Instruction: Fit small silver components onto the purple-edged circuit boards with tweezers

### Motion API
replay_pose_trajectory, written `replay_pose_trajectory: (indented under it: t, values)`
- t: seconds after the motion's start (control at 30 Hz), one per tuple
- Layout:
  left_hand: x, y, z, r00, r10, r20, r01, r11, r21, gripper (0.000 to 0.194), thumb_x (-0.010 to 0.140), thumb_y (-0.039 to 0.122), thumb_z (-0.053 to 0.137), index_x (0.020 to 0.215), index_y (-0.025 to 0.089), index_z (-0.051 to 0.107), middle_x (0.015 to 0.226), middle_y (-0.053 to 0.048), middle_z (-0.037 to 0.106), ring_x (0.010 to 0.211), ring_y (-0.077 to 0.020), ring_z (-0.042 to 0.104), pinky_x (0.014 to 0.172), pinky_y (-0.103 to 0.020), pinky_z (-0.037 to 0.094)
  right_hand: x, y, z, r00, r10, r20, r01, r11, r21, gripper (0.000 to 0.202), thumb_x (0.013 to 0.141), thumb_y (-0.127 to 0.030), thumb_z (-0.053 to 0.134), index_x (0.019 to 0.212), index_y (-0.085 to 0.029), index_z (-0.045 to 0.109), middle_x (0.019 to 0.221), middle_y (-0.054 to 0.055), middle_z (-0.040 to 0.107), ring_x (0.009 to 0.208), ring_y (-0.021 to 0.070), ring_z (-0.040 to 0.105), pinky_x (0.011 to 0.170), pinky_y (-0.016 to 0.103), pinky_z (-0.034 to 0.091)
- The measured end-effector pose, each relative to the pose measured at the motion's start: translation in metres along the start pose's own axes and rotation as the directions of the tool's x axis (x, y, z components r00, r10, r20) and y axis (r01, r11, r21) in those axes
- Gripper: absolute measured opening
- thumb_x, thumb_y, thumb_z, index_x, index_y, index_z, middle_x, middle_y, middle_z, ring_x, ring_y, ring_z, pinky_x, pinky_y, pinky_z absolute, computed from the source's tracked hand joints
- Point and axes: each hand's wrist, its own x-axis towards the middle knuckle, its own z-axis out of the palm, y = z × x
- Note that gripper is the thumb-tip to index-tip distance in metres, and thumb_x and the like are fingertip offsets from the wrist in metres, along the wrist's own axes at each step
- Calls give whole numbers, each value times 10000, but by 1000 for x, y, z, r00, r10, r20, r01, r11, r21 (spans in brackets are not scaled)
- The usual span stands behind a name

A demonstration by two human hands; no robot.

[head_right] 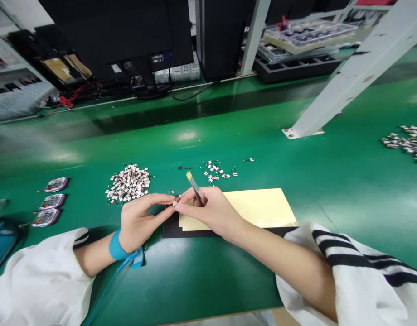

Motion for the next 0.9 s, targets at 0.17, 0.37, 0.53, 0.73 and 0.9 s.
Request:
replay_pose_trajectory:
  t: [0.17, 0.37, 0.53, 0.73, 0.9]
  values:
    - [-2, -1, 1, 1000, 9, 16, -9, 1000, 16, 190, 733, 149, 637, 913, 174, 582, 828, -5, 687, 711, -89, 655, 707, -153, 519, -1, -2, -1, 1000, 10, 9, -10, 1000, -13, 167, 664, -293, 666, 661, -148, 584, 750, 13, 576, 743, 138, 496, 610, 244, 339]
    - [-4, -2, 2, 999, 38, 32, -39, 999, 32, 326, 746, 142, 625, 1047, 183, 509, 803, 7, 688, 761, -90, 654, 761, -147, 503, 0, -1, 3, 999, 49, 5, -49, 999, 14, 159, 620, -244, 687, 611, -141, 566, 726, -2, 568, 670, 105, 472, 588, 225, 335]
    - [-4, -2, 2, 993, 92, 71, -98, 992, 81, 318, 760, 155, 610, 1056, 183, 497, 797, 0, 689, 787, -106, 652, 742, -164, 514, 0, -1, 3, 999, 45, -7, -44, 995, 88, 192, 600, -208, 669, 534, -149, 498, 678, -10, 555, 679, 110, 517, 679, 248, 396]
    - [-4, -2, 2, 993, 107, 57, -113, 987, 114, 316, 767, 165, 597, 1066, 186, 499, 780, -3, 687, 773, -121, 655, 721, -192, 526, -2, -4, -4, 1000, 30, -7, -29, 1000, 7, 242, 631, -276, 667, 593, -156, 460, 708, 18, 587, 703, 137, 543, 669, 265, 401]
    - [-3, 1, 0, 998, 25, 57, -27, 999, 30, 391, 753, 142, 605, 1110, 202, 458, 753, 27, 685, 752, -99, 654, 703, -157, 507, -4, -5, -3, 998, 59, 36, -54, 989, -137, 242, 670, -339, 655, 704, -141, 520, 600, -37, 459, 527, 73, 365, 488, 210, 252]
